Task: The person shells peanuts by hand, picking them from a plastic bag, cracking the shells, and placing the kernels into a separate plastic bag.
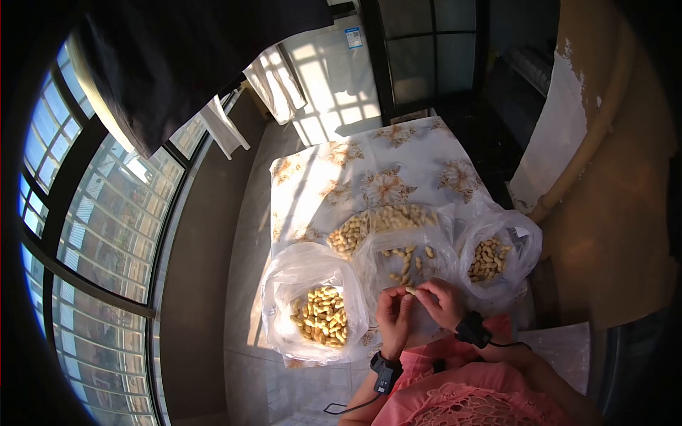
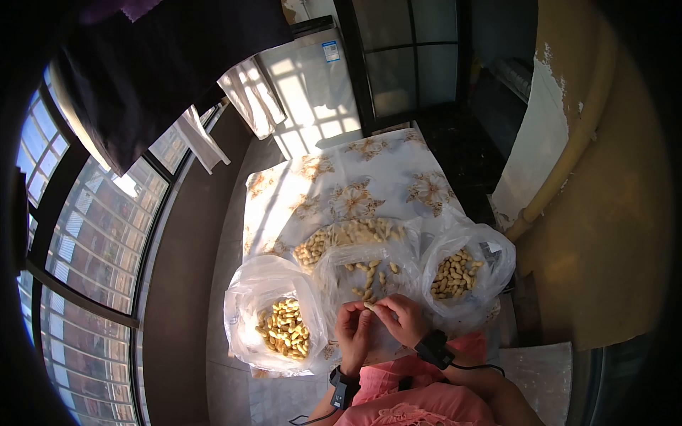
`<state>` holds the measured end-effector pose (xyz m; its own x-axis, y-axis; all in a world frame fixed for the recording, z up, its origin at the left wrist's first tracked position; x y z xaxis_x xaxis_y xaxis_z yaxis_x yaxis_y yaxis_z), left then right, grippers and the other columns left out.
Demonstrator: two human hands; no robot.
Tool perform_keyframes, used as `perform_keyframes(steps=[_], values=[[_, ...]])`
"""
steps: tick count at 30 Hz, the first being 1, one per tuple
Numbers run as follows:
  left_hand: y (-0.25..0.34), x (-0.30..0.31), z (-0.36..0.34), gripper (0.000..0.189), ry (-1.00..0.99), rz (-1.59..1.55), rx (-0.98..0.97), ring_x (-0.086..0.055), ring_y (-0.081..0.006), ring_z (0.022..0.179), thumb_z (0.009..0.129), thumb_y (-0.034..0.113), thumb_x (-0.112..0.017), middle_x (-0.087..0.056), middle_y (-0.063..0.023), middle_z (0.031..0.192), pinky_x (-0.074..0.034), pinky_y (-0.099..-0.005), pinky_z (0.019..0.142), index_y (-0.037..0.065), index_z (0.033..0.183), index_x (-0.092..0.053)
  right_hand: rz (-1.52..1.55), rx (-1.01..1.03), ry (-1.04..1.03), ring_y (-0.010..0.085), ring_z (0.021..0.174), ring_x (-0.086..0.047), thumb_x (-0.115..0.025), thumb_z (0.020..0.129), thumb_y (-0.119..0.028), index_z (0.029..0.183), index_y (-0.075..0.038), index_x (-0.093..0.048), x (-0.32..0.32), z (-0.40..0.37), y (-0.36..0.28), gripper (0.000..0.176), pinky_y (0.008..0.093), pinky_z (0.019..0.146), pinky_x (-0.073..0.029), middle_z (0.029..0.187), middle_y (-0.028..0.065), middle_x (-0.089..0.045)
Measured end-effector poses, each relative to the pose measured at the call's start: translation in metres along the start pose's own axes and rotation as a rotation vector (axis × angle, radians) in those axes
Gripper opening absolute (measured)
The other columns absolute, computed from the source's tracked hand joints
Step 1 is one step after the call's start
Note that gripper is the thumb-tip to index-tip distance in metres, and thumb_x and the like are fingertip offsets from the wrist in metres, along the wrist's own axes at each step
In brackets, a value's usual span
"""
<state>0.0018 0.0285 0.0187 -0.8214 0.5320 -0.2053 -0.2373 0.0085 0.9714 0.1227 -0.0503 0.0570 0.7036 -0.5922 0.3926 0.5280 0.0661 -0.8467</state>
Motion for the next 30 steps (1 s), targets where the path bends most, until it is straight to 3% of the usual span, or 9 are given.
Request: perform_keyframes(steps=[30], values=[[-0.0029,-0.0001,0.0009,0.014,0.000,-0.031,0.005,-0.061,-0.0115,0.095,0.098,0.006,-0.063,-0.065,-0.0047,0.103,-0.050,-0.0257,0.085,0.001,0.111,-0.062,0.023,0.017,0.012,0.0248,0.079,-0.070,-0.071,0.090,-0.010,0.100,-0.002,-0.066,-0.0033,-0.0008,0.0043,0.014,0.0323,0.065,-0.055,0.089,0.0116,-0.068]])
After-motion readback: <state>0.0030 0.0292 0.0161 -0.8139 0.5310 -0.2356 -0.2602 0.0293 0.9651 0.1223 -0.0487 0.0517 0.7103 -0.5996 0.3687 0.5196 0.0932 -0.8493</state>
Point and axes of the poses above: each hand's wrist, its own z-axis towards the middle knuckle, its own x-axis out of the back of the hand, y = z × x, the point moved 3 cm from there along z, towards the middle knuckle
